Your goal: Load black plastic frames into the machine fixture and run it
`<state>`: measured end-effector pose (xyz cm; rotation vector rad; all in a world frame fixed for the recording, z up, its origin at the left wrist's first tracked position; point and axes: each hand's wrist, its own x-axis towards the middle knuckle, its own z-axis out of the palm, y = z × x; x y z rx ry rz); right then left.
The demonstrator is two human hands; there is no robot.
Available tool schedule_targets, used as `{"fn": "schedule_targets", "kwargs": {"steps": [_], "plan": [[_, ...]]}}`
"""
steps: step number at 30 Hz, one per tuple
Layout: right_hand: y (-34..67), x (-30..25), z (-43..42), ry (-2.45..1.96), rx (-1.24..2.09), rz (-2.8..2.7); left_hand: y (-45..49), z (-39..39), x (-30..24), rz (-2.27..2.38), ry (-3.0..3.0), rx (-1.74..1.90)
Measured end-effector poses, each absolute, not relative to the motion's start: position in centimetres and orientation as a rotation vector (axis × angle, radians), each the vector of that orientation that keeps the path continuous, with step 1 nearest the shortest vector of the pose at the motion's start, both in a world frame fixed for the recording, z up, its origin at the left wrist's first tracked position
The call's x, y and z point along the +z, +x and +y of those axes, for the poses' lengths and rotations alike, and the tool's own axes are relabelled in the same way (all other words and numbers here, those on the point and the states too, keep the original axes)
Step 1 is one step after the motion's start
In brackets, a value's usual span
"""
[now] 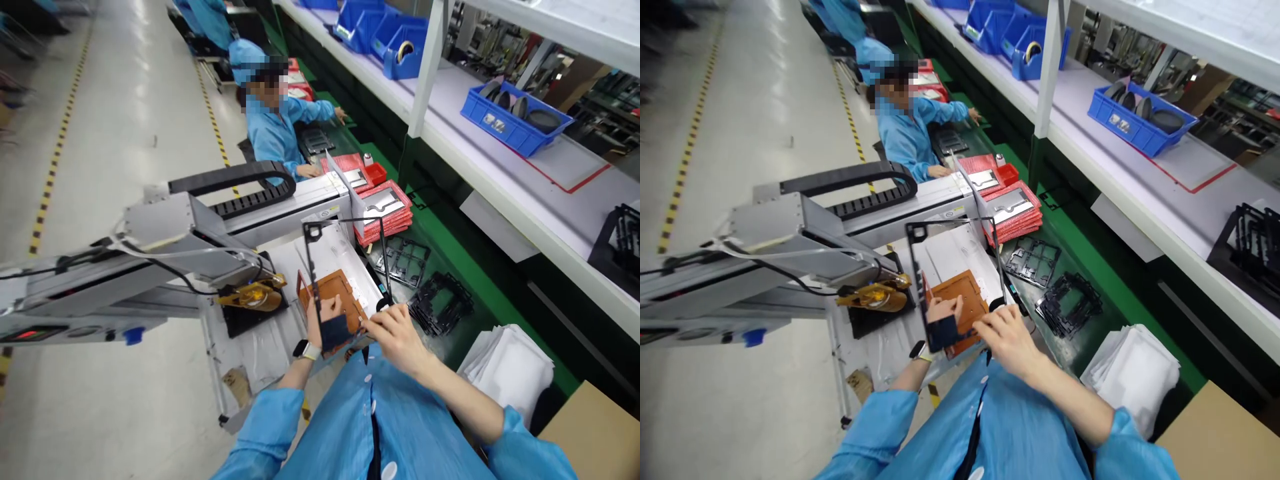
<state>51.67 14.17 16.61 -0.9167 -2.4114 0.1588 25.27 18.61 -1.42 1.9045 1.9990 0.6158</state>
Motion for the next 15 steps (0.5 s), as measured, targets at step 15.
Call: {"fn": "schedule_targets", "kwargs": {"steps": [15], "plan": [[48.4,23.1,10.4,-0.651,0.083,-2.261,26.8,19.0,-0.6,2.009,1.982,0.605]]}}
